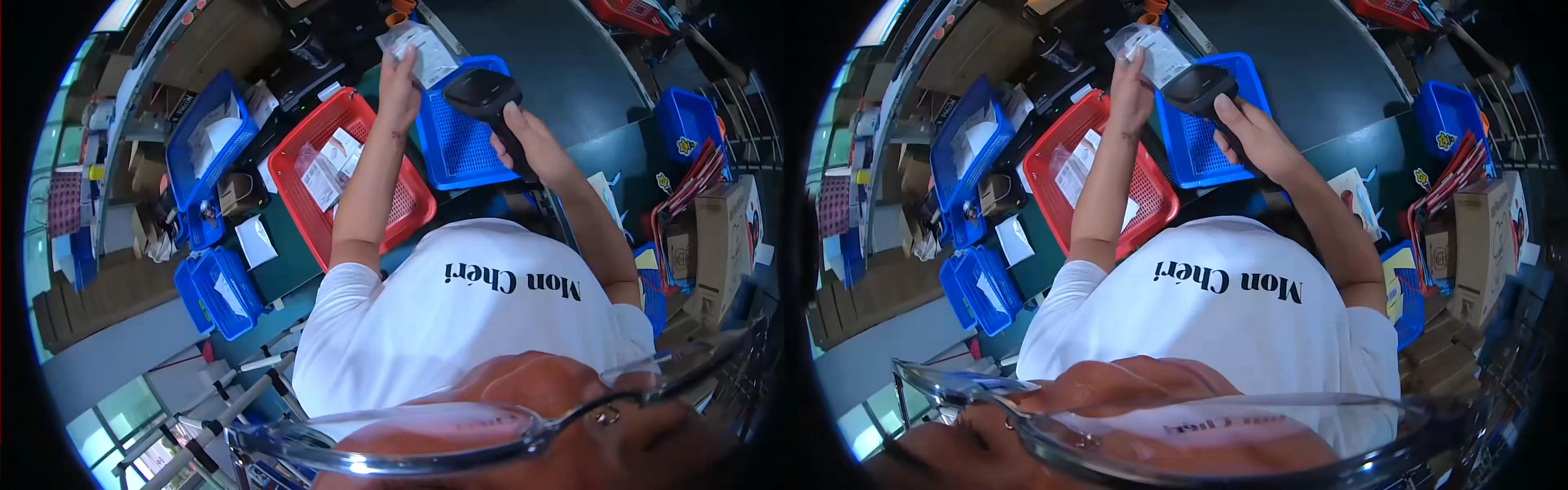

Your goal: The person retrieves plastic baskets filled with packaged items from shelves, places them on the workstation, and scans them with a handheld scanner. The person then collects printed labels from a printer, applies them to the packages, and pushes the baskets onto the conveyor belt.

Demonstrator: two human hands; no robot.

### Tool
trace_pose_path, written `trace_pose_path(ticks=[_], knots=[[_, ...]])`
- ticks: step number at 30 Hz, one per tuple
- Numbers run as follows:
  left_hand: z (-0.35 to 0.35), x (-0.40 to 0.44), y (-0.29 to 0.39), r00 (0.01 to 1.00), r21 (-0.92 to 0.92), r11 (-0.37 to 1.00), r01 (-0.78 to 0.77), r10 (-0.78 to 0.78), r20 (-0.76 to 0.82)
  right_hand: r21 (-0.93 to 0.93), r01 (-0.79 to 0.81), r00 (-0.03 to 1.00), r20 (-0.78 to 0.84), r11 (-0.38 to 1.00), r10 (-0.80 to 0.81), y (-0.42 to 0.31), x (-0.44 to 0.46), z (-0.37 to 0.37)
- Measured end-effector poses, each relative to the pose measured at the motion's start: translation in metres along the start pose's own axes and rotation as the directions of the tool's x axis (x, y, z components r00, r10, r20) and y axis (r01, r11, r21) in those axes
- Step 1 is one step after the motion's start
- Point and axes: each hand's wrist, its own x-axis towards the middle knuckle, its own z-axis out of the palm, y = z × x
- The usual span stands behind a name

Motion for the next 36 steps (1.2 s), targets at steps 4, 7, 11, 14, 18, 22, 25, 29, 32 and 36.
trace_pose_path(ticks=[4,7,11,14,18,22,25,29,32,36], knots=[[0.004,-0.003,-0.002,0.995,-0.031,0.998,-0.057,0.06,0.08,-0.04,0.028,0.999,0.031,0.999,-0.027,0.013,0.0,-0.001],[0.0,-0.001,-0.002,0.998,0.07,0.996,-0.059,0.057,0.026,-0.086,0.011,1.0,0.013,0.996,-0.01,0.006,-0.005,0.005],[-0.002,-0.005,0.0,0.998,0.063,0.996,-0.064,0.062,0.033,-0.078,0.01,1.0,-0.002,0.997,-0.01,0.007,-0.009,0.006],[0.001,-0.01,0.002,0.998,0.053,0.997,-0.057,0.054,0.04,-0.037,0.033,0.999,0.026,0.999,-0.032,0.009,-0.011,0.006],[0.002,-0.01,-0.003,0.997,0.056,0.996,-0.064,0.062,0.041,0.004,0.005,1.0,-0.012,1.0,-0.005,0.012,-0.014,0.003],[-0.007,-0.007,-0.026,0.994,0.208,0.973,0.101,-0.091,-0.055,-0.051,0.074,0.988,-0.131,0.996,-0.08,0.032,-0.009,-0.027],[-0.059,0.0,-0.056,0.964,0.813,0.582,-0.021,0.227,-0.137,-0.168,-0.075,0.929,-0.371,0.983,0.007,0.068,0.005,-0.064],[-0.135,-0.035,-0.009,0.982,0.914,0.395,0.095,0.111,-0.15,-0.423,-0.206,0.863,-0.503,0.882,-0.04,0.161,0.018,-0.109],[-0.166,-0.112,-0.015,0.926,0.844,-0.397,0.359,0.264,-0.27,-0.699,-0.162,0.84,-0.469,0.697,-0.275,0.247,0.036,-0.129],[-0.208,-0.219,-0.002,0.854,0.422,-0.743,0.519,0.469,-0.226,-0.655,-0.294,0.848,-0.515,0.696,-0.127,0.228,0.028,-0.114]])
